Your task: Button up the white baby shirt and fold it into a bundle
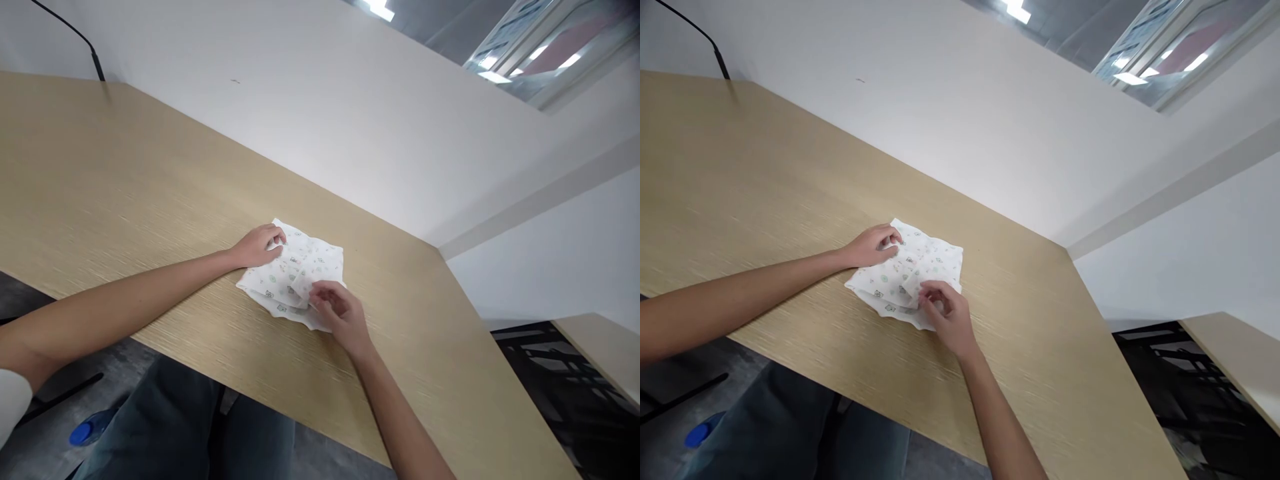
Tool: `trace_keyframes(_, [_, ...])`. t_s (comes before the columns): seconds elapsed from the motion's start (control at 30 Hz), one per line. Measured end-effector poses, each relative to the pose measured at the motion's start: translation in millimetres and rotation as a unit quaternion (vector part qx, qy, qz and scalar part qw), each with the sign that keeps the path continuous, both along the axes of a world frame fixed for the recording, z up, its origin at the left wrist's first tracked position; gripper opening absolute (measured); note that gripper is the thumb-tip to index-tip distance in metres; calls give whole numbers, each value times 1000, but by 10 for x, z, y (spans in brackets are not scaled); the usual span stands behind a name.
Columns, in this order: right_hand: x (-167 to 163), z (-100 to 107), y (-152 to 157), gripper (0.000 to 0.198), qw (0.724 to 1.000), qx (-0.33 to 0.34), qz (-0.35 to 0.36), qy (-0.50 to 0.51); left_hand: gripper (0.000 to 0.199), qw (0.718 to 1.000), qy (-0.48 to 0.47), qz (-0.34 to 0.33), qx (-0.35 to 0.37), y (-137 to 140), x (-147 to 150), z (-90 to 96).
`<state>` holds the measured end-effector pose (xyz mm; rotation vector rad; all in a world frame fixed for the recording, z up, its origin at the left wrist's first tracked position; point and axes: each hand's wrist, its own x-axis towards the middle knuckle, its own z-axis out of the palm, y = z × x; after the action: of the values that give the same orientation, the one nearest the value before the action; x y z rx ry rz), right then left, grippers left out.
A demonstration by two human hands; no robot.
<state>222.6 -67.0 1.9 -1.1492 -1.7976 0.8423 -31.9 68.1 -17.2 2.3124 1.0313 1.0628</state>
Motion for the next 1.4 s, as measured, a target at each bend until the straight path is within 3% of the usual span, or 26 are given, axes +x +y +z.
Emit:
trace_keyframes(0.2, [126,-10,-2,22,994,83,-42,-53,16,999,25,-22,6,6,-11,-10])
trace_keyframes(0.33, [222,19,40,11,980,128,-60,-139,16,998,47,-30,5,8,-18,-13])
trace_keyframes(0.47, [260,-32,81,23,968,156,-28,-193,19,997,68,-26,14,-21,-9,10])
trace_keyframes(0.6, [202,-64,88,18,963,167,12,-211,21,996,89,-7,15,-54,-5,32])
trace_keyframes(0.97, [22,-82,99,14,931,227,4,-286,23,995,97,-12,13,-31,-11,21])
trace_keyframes(1.17, [38,-14,83,13,964,197,-43,-175,24,995,101,-11,10,-42,-8,22])
trace_keyframes(1.4, [66,4,41,12,969,173,62,-166,23,994,107,-14,-3,-45,-17,32])
